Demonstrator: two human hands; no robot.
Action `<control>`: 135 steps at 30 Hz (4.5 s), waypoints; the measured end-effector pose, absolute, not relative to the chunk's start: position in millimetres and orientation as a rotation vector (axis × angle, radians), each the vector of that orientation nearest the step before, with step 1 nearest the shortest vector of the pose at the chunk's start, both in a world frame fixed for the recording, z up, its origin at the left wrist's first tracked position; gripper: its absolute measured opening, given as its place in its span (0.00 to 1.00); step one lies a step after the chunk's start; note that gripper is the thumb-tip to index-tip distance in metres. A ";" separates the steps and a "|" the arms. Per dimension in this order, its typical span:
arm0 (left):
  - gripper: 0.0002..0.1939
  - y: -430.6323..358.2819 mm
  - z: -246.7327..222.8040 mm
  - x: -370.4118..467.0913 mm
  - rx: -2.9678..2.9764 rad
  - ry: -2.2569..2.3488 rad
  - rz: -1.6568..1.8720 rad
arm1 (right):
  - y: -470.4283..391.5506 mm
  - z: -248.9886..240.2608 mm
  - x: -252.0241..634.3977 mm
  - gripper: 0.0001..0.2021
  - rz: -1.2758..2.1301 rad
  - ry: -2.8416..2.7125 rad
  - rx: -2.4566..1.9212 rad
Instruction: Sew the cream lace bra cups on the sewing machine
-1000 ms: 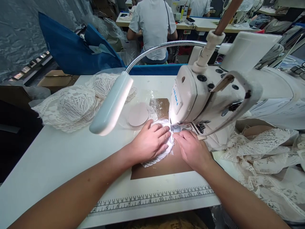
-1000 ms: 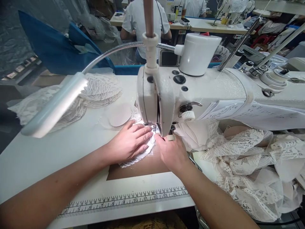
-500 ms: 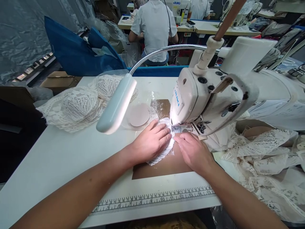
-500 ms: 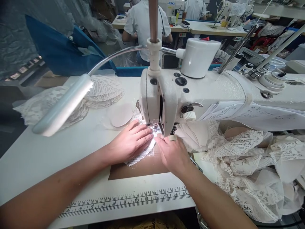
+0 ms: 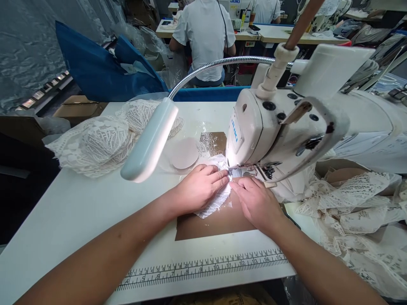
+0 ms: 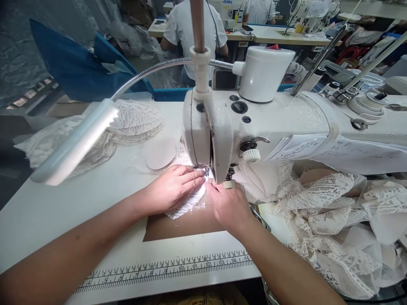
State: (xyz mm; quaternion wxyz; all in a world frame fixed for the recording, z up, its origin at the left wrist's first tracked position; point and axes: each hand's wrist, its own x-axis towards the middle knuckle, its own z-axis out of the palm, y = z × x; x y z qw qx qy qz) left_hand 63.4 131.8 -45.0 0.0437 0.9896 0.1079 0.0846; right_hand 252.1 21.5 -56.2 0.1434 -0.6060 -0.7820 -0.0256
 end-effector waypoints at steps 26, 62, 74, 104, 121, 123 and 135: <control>0.21 127.3 -34.0 51.3 2.901 0.405 0.289 | 20.2 -60.4 258.7 0.20 -0.018 -2.217 -1.751; 0.23 133.6 -37.5 46.4 2.905 0.217 0.184 | 13.2 -53.9 244.6 0.24 -0.171 -2.254 -1.963; 0.22 135.5 -44.3 50.0 2.920 0.211 0.241 | 19.9 -52.2 253.8 0.25 -0.089 -2.287 -1.922; 0.19 130.9 -48.7 48.9 3.013 0.130 0.204 | 10.6 -56.6 264.8 0.21 0.138 -2.209 -1.503; 0.19 126.5 -45.4 62.9 2.974 0.308 0.260 | 11.5 -54.1 258.8 0.18 0.020 -2.359 -1.579; 0.19 127.1 -45.0 63.0 2.981 0.306 0.266 | 12.1 -54.4 258.9 0.18 0.028 -2.354 -1.588; 0.21 138.1 -46.8 63.3 3.053 0.285 0.262 | 23.7 -52.2 251.8 0.24 -0.097 -2.278 -1.866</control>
